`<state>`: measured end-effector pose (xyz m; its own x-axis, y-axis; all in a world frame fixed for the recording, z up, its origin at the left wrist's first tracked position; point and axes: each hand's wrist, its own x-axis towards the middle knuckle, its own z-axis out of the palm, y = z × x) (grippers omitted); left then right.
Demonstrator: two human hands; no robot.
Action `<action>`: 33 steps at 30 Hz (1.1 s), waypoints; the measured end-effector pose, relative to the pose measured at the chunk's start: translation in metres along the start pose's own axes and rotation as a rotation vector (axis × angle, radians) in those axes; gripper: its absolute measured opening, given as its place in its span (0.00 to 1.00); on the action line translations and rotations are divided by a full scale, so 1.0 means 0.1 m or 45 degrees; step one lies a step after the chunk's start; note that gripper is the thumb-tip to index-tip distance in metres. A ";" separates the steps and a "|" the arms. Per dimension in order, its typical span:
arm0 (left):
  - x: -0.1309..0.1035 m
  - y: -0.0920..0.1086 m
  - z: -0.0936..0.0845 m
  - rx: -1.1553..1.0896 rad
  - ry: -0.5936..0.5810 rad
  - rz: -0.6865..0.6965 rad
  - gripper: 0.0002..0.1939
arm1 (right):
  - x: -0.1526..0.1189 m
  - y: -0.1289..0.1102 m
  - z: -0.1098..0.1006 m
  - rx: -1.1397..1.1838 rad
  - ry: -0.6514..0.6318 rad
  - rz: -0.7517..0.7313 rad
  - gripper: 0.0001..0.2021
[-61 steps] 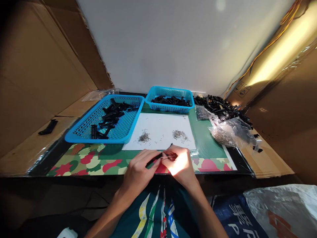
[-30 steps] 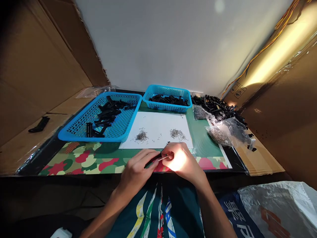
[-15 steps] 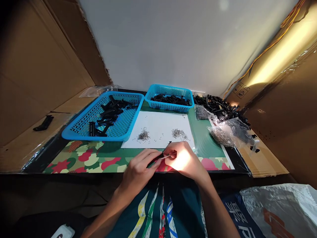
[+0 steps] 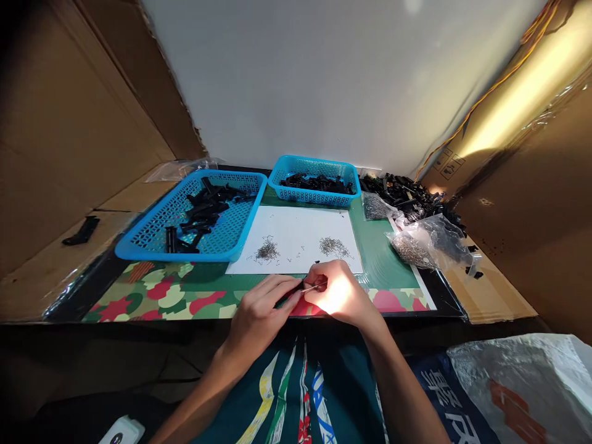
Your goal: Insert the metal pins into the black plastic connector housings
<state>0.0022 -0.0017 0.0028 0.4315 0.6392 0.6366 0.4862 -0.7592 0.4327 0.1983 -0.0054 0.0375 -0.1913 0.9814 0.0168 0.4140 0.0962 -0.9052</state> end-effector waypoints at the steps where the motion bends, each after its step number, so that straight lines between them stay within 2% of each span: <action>1: 0.00 0.00 0.00 0.001 -0.003 -0.005 0.06 | 0.00 -0.01 -0.01 -0.020 -0.007 -0.009 0.05; 5: -0.01 -0.03 0.01 0.032 0.027 -0.027 0.06 | 0.00 0.01 -0.02 -0.086 -0.041 -0.072 0.06; 12: 0.01 -0.04 0.01 -0.006 0.074 -0.048 0.05 | 0.00 0.08 0.01 -0.078 0.071 -0.211 0.10; 18: 0.01 -0.02 0.02 0.011 0.098 -0.057 0.06 | -0.02 0.04 -0.08 -0.179 0.010 -0.208 0.12; 24: -0.01 -0.02 0.02 0.024 0.095 -0.046 0.07 | 0.00 0.06 -0.05 -0.195 0.038 -0.254 0.12; 33: -0.01 -0.03 0.05 0.009 0.095 -0.057 0.08 | -0.03 0.00 -0.11 -0.253 -0.003 -0.206 0.11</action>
<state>0.0038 0.0003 -0.0026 0.3514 0.6615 0.6625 0.5090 -0.7289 0.4578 0.2091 -0.0067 0.0422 -0.2713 0.9502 0.1537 0.5443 0.2831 -0.7897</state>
